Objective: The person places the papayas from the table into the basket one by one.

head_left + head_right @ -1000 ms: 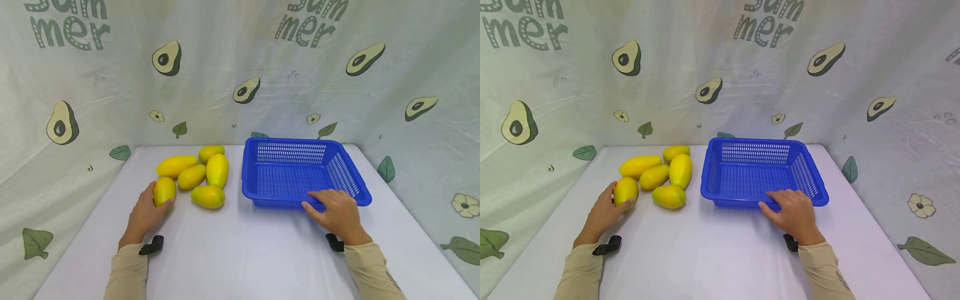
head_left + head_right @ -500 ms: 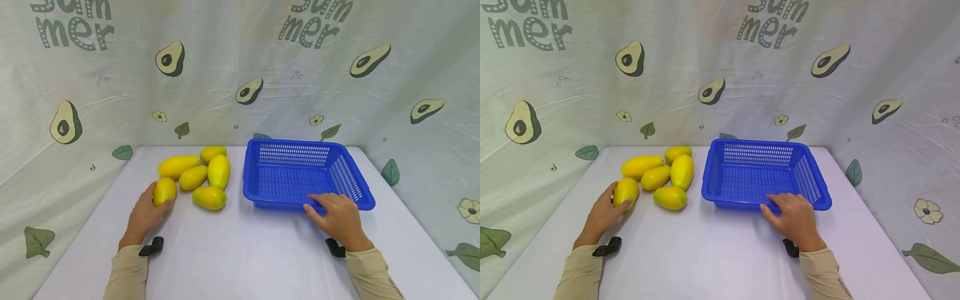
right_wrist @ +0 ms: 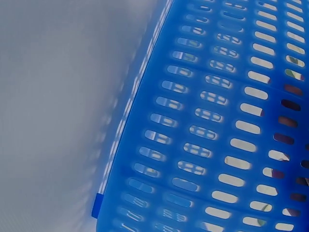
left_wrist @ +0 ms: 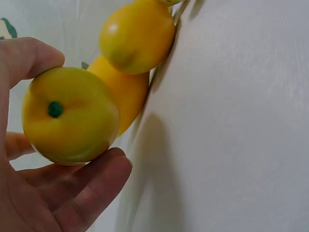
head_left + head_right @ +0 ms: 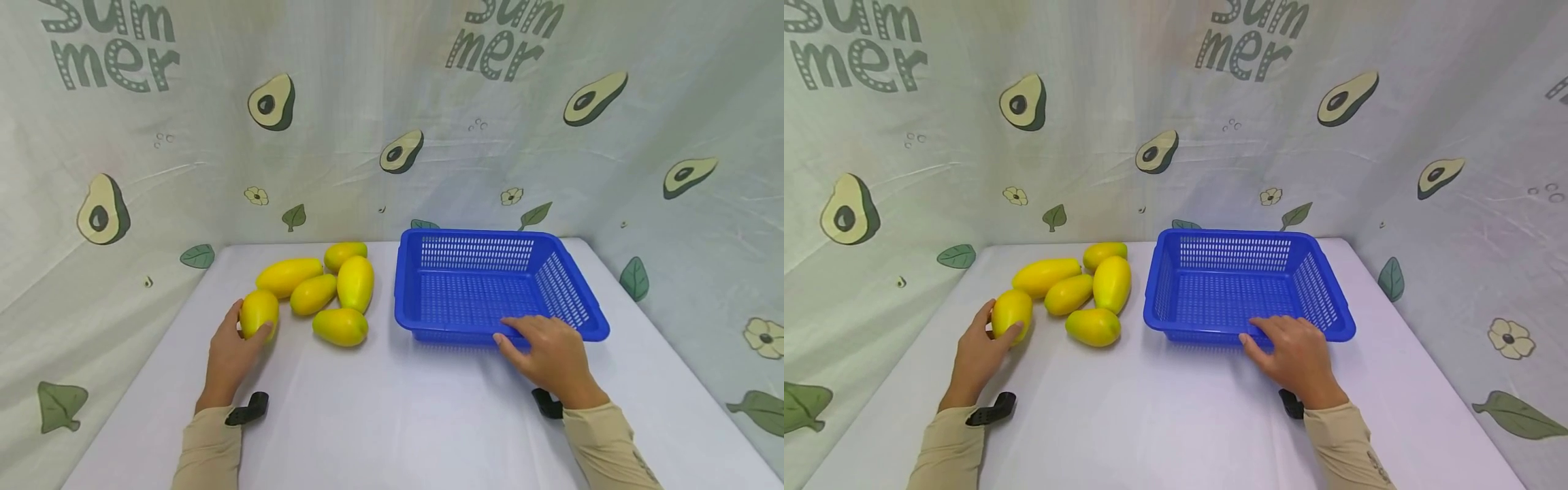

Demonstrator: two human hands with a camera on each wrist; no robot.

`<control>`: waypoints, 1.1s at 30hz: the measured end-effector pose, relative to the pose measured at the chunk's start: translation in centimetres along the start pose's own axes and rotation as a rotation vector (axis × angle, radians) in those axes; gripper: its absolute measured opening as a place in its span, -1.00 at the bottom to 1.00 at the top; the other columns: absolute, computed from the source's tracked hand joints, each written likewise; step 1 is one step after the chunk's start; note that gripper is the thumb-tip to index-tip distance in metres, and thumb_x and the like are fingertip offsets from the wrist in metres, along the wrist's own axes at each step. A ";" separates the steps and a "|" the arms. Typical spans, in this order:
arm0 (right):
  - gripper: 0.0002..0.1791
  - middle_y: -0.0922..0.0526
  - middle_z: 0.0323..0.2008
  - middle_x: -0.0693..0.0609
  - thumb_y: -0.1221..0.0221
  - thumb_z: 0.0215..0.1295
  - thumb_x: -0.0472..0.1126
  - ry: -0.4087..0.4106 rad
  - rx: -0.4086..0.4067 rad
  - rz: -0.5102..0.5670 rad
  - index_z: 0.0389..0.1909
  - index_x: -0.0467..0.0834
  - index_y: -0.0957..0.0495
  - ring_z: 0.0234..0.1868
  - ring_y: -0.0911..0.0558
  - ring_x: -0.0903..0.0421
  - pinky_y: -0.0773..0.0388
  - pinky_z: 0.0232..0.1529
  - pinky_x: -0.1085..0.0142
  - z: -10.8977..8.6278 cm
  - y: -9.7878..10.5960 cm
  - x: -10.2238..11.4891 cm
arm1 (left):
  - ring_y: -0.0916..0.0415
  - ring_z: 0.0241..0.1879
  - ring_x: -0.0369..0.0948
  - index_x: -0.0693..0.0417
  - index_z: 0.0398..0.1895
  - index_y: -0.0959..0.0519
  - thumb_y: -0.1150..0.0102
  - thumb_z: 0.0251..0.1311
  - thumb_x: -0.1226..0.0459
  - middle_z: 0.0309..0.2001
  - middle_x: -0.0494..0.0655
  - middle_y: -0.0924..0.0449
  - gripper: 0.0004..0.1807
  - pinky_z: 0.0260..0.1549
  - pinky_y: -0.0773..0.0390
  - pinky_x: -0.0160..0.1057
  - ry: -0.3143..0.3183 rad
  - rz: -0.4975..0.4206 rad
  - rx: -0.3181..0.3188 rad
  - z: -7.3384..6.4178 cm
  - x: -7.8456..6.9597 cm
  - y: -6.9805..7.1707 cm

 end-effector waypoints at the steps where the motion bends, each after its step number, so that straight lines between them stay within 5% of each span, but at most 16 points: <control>1: -0.40 -0.77 -0.38 -0.08 -0.03 0.35 0.26 -0.003 0.000 -0.001 -0.26 -0.18 -0.77 -0.41 -0.74 -0.08 -0.61 -0.53 0.01 0.0 0.0 0.0 | -0.27 0.28 0.17 0.06 0.63 0.13 -0.09 0.34 -0.15 0.49 0.24 -0.12 -0.01 0.24 -0.34 0.19 0.000 -0.006 0.002 0.0 0.0 -0.1; 8: -0.42 -0.77 -0.37 -0.07 -0.07 0.33 0.25 -0.020 0.001 0.011 -0.27 -0.18 -0.77 -0.36 -0.74 -0.08 -0.64 -0.46 -0.01 -0.3 -0.2 -0.1 | -0.17 0.36 0.18 0.05 0.63 0.18 -0.11 0.35 -0.12 0.53 0.23 -0.02 0.00 0.30 -0.25 0.22 0.004 -0.020 0.032 0.2 -0.4 -0.8; 26: -0.43 -0.77 -0.38 -0.06 -0.07 0.33 0.24 -0.027 -0.011 0.005 -0.26 -0.18 -0.77 -0.39 -0.73 -0.06 -0.59 -0.51 0.01 -0.1 0.1 0.1 | -0.16 0.36 0.19 0.04 0.63 0.16 -0.14 0.37 0.08 0.55 0.18 0.02 -0.07 0.31 -0.24 0.22 -0.057 -0.043 -0.021 -0.1 -1.4 -1.0; 33: -0.50 -0.77 -0.36 -0.04 -0.14 0.30 0.20 -0.015 -0.012 0.037 -0.23 -0.16 -0.77 -0.39 -0.73 -0.04 -0.61 -0.49 0.03 -0.1 0.1 0.1 | -0.25 0.30 0.21 -0.10 0.64 0.18 -0.12 0.40 0.04 0.56 0.18 0.03 -0.08 0.27 -0.32 0.18 -0.057 -0.174 0.048 -0.2 -1.3 -0.6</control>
Point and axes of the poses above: each hand's wrist, its own z-axis towards the middle knuckle, its own y-axis out of the back of the hand, x = y × z, the point moved 2 cm from there along z, towards the middle knuckle
